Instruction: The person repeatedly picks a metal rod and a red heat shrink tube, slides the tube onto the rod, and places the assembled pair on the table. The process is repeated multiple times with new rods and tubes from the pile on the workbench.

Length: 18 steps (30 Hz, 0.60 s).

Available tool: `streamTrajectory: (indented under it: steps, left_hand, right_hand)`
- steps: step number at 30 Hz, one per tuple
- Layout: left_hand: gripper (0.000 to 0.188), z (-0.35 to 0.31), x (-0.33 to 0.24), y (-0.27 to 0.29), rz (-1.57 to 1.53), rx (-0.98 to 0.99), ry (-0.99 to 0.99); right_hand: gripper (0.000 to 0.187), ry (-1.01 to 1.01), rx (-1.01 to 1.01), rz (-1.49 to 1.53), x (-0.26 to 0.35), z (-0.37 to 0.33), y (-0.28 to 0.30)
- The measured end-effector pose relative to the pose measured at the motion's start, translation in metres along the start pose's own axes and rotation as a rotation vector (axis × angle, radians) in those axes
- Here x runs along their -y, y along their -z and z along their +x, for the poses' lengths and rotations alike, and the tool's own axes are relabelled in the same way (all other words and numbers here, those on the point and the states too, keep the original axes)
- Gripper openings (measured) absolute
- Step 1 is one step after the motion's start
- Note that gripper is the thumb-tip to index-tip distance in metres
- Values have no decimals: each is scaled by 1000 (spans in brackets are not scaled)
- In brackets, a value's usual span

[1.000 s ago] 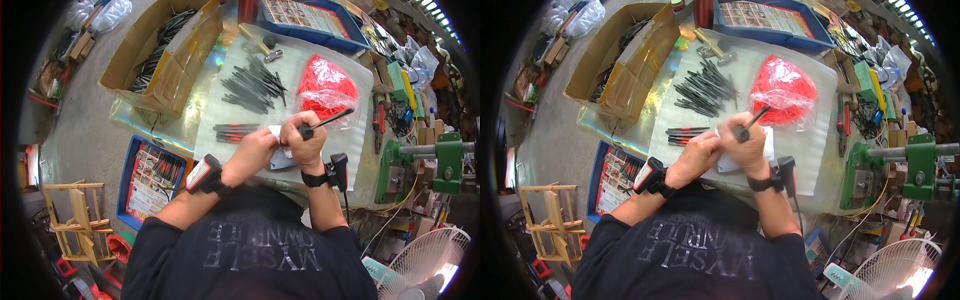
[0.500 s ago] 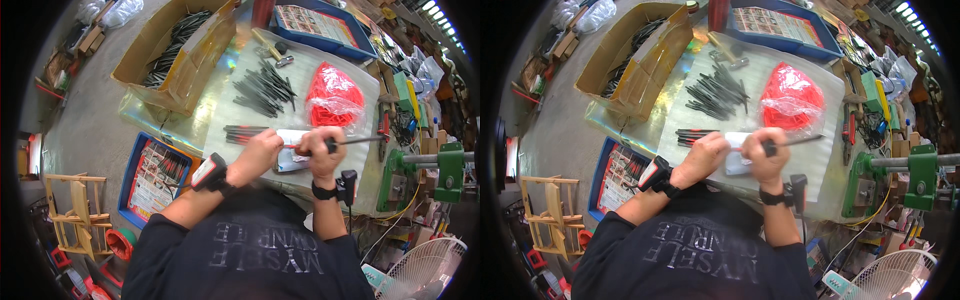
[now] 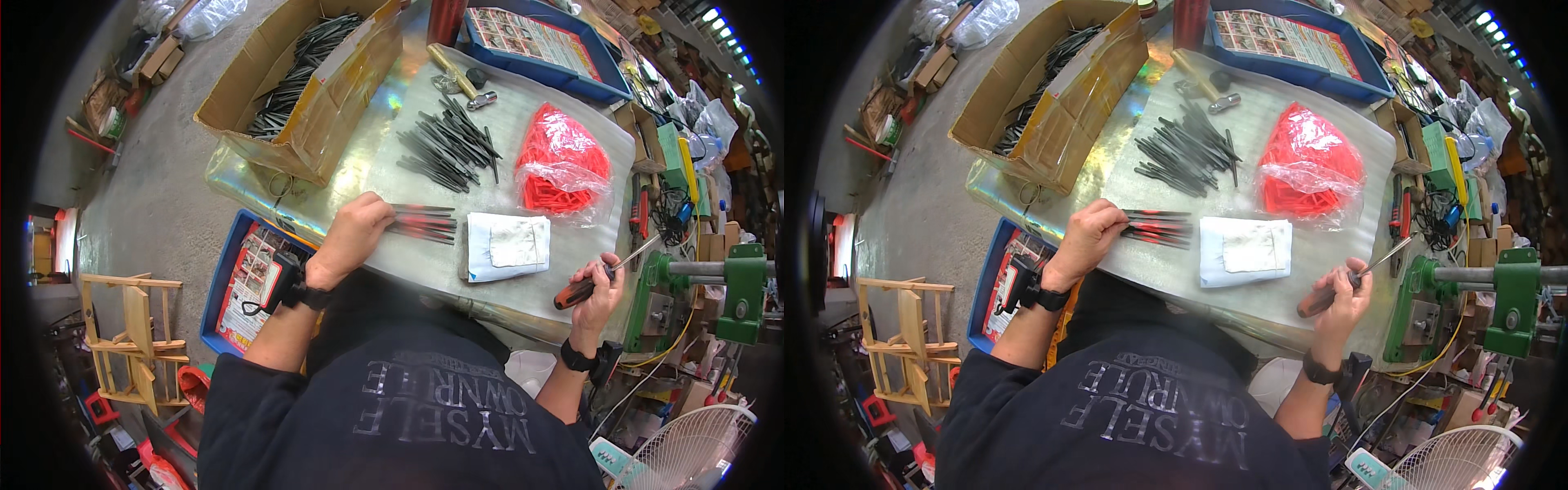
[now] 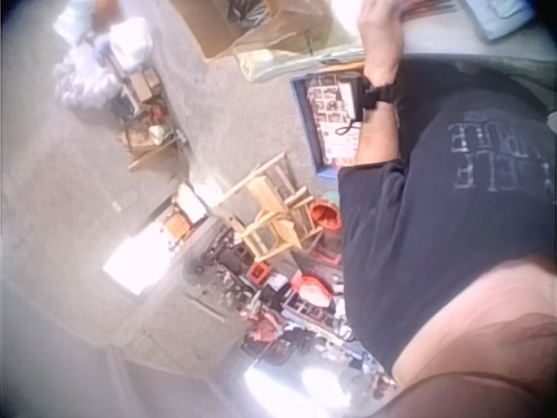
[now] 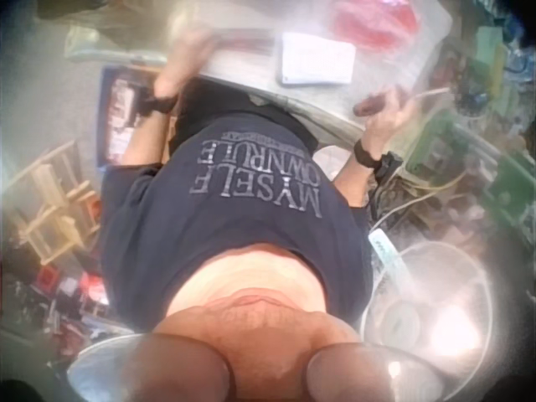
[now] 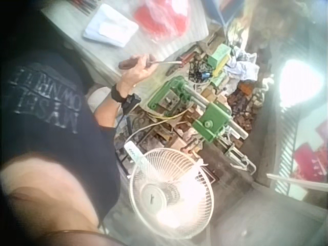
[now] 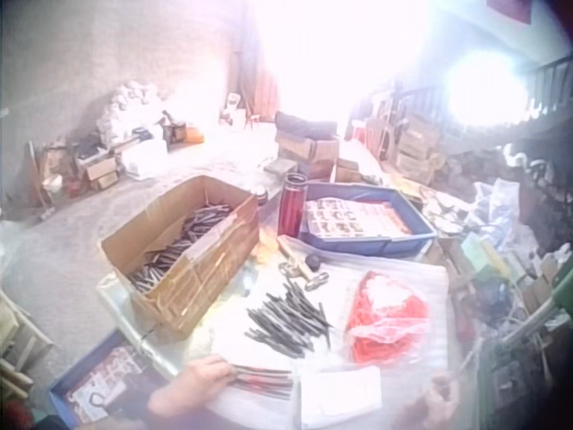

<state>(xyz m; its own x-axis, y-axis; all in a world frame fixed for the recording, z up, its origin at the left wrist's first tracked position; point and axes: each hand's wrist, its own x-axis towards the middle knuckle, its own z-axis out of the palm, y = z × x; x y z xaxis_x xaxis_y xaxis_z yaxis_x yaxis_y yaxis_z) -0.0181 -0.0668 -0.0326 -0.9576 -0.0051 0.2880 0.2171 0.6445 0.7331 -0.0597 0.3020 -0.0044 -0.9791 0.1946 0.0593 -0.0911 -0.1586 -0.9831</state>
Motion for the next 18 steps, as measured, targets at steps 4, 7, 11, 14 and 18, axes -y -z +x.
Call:
streamTrajectory:
  steps: [4,7,11,14,18]
  left_hand:
    - [4,7,1,1,42,12,-21]
    - [4,19,2,0,45,-25,-1]
    - [6,43,13,-12,151,-58,-50]
    - [8,59,23,-23,274,-29,-71]
    - [13,64,29,-34,364,16,4]
  right_hand:
    - [25,-121,-57,-183,-7,-4,15]
    - [27,-174,-69,-286,-11,-7,23]
    - [30,-232,-73,-441,-25,-7,32]
    - [30,-154,-92,-623,-34,-6,37]
    - [30,-32,-85,-1086,-36,-6,39]
